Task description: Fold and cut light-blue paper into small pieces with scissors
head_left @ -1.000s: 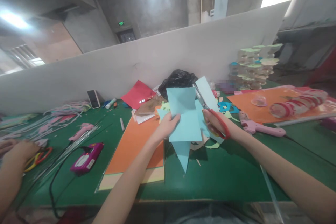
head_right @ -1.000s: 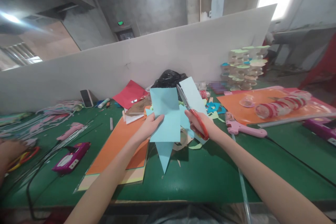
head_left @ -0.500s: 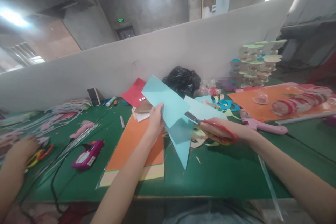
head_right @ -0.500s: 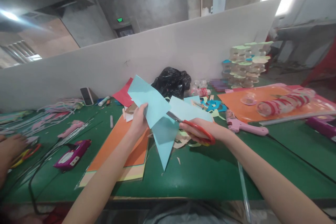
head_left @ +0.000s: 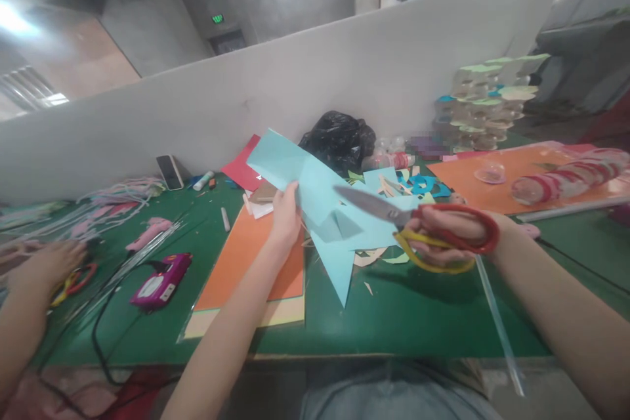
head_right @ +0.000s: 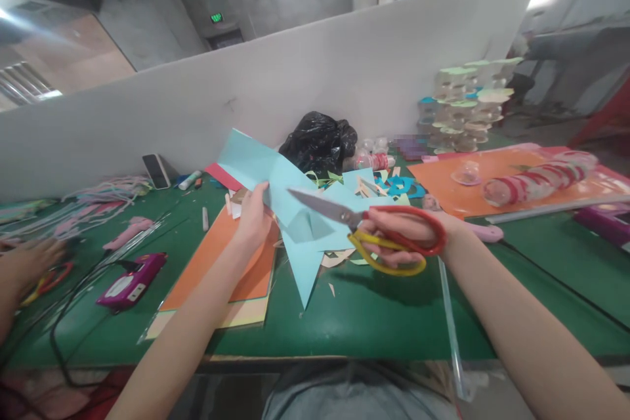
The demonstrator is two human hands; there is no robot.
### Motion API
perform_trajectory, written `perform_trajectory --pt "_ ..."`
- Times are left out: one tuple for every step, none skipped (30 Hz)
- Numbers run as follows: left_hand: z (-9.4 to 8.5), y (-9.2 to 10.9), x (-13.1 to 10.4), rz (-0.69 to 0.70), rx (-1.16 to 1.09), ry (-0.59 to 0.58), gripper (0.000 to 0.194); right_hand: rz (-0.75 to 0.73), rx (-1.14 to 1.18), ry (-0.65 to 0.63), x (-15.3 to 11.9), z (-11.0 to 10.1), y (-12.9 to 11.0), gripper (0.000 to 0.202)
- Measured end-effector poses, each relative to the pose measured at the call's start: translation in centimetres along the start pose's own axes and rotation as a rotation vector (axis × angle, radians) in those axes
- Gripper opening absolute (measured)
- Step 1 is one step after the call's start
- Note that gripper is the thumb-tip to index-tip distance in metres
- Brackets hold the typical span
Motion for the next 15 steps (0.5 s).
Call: perform_trajectory --pt "0.0 -0.1 0.0 0.005 0.06 -0.019 0.017 -0.064 0.049 0.007 0.0 0.0 -0.3 0.067" --pt "-0.1 -0.2 0.1 0.014 0.141 -0.036 0.019 -0.142 0.102 0.022 0.0 -0.1 -0.7 0.07" --pt "-0.1 -0.1 0.1 0.031 0.238 -0.058 0.021 -0.224 0.159 0.044 -0.1 -0.2 -1.2 0.073" --pt "-0.2 0.0 0.1 0.059 0.344 -0.087 0.022 -0.295 0.212 0.067 -0.1 -0.3 -1.6 0.075" --pt "-0.2 0.3 0.2 0.099 0.45 -0.129 0.021 -0.347 0.258 0.097 -0.2 -0.5 -2.1 0.076" --pt "-0.2 0.8 0.1 0.147 0.546 -0.177 0.019 -0.383 0.295 0.129 -0.2 -0.8 -2.4 0.076" --pt "0.0 1.4 0.1 0.196 0.628 -0.231 0.019 -0.409 0.335 0.168 -0.3 -1.0 -2.7 0.075" --pt "0.2 2.0 0.0 0.24 0.696 -0.282 0.019 -0.431 0.377 0.212 -0.4 -1.3 -3.0 0.073" --pt "0.4 2.5 -0.1 0.27 0.757 -0.329 0.021 -0.455 0.425 0.261 -0.5 -1.5 -3.2 0.071" --pt "0.8 3.0 -0.1 0.286 0.813 -0.375 0.023 -0.477 0.48 0.314 -0.6 -1.7 -3.3 0.07" --pt "1.2 3.4 -0.1 0.289 0.86 -0.413 0.025 -0.495 0.541 0.369 -0.8 -1.9 -3.4 0.069" --pt "1.7 3.6 -0.1 0.284 0.893 -0.448 0.026 -0.507 0.603 0.421 -1.0 -1.9 -3.5 0.067" --pt "2.3 3.7 0.0 0.277 0.906 -0.473 0.029 -0.523 0.659 0.47 -1.2 -1.9 -3.6 0.066" --pt "2.8 3.6 0.2 0.279 0.901 -0.488 0.031 -0.54 0.703 0.512 -1.5 -1.9 -3.8 0.064" --pt "3.4 3.3 0.4 0.29 0.885 -0.515 0.034 -0.56 0.729 0.553 -1.8 -1.8 -4.0 0.062"
Point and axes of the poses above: each hand's wrist, its own x-axis towards the middle knuckle, its own z-axis out of the palm, y = z × x, the point moved 2 cm from there along x, towards the middle knuckle, and after that the axes turned 14 degrees about x, right-handed, at the moved point
